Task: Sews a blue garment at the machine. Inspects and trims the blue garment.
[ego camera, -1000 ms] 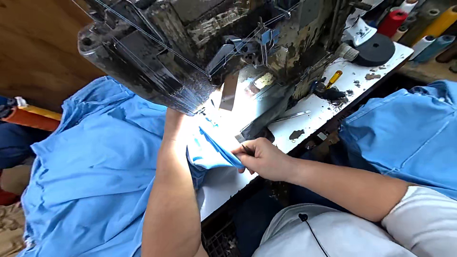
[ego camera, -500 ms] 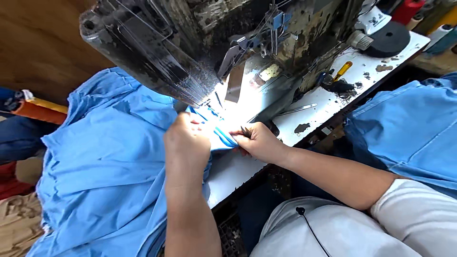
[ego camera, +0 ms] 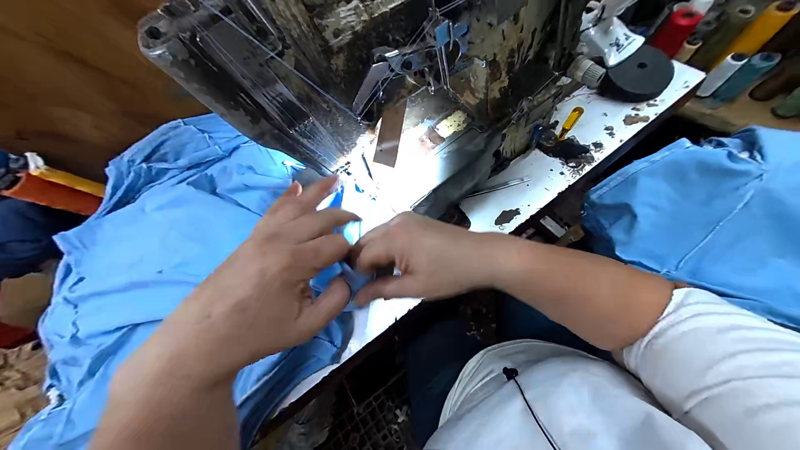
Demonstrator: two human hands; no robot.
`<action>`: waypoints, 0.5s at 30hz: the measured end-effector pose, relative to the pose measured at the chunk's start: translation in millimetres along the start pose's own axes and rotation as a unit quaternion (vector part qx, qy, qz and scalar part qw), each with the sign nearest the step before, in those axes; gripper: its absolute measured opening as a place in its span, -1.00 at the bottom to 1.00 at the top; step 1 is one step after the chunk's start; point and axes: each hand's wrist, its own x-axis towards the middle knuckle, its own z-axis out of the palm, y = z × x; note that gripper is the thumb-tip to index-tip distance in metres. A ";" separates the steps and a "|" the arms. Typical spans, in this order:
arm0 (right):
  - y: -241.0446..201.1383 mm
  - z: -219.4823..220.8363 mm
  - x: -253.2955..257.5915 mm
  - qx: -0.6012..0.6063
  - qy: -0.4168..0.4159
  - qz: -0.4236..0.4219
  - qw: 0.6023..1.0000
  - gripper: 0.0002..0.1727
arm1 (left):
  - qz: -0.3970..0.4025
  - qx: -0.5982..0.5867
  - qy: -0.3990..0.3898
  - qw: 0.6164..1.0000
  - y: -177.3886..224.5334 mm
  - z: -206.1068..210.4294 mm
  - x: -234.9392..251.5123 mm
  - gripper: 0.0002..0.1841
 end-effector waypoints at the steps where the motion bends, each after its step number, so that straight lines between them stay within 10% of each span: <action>1: 17.2 -1.7 -2.1 0.007 -0.008 0.034 0.999 -0.85 | 0.029 0.029 -0.007 0.999 -4.2 -0.8 0.3 -0.70; 15: 68.5 15.4 -23.4 0.041 0.089 0.116 0.988 -0.75 | 0.085 0.166 0.070 0.980 -40.9 -3.7 24.6 -0.69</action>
